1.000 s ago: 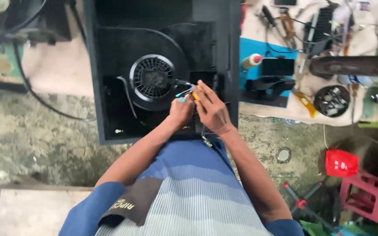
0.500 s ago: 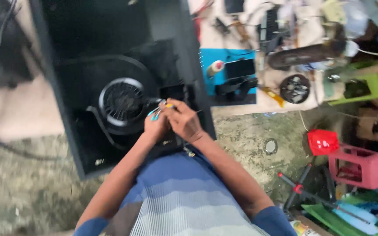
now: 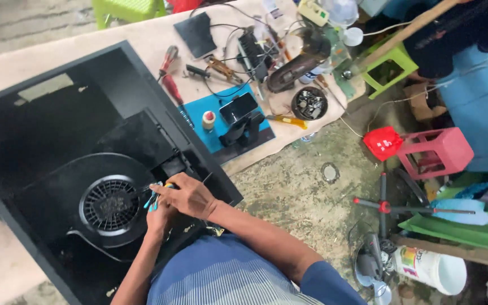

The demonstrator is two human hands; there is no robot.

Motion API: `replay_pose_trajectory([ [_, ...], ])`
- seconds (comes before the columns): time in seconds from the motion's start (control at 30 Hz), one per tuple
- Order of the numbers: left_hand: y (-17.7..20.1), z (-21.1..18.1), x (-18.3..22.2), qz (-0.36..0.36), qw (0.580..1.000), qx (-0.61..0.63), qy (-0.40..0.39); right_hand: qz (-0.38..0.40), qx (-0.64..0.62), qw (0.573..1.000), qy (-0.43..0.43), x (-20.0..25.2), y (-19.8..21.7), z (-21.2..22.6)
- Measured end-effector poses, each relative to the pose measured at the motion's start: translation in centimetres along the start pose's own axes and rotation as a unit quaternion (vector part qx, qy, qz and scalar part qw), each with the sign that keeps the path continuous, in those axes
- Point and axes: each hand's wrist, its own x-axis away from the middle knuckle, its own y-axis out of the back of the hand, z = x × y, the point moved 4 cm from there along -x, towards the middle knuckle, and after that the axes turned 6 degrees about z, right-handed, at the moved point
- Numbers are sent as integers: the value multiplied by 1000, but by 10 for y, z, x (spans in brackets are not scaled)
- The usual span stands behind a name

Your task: Connecting internal electrical wiring to a fan motor inside an appliance housing

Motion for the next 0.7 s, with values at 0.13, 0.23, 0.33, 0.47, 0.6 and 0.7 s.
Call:
replay_pose_trajectory([
  [0.13,-8,-27,-18,20,998,-28,-58,34,-15,999,23,-18,19,23],
  [0.23,-16,-53,-26,37,993,-45,-98,23,-29,998,42,-9,13,23],
  [0.33,-27,-75,-28,55,988,-61,-133,-22,-36,999,26,6,-9,7],
  [0.47,-42,-94,-28,77,979,-80,-173,-11,-27,999,43,-19,19,29],
  [0.6,-44,-124,-25,91,967,-93,-217,-3,-19,999,29,-15,13,21],
  [0.7,-44,-147,-22,98,958,-103,-248,-3,-6,1000,18,-4,-4,3],
])
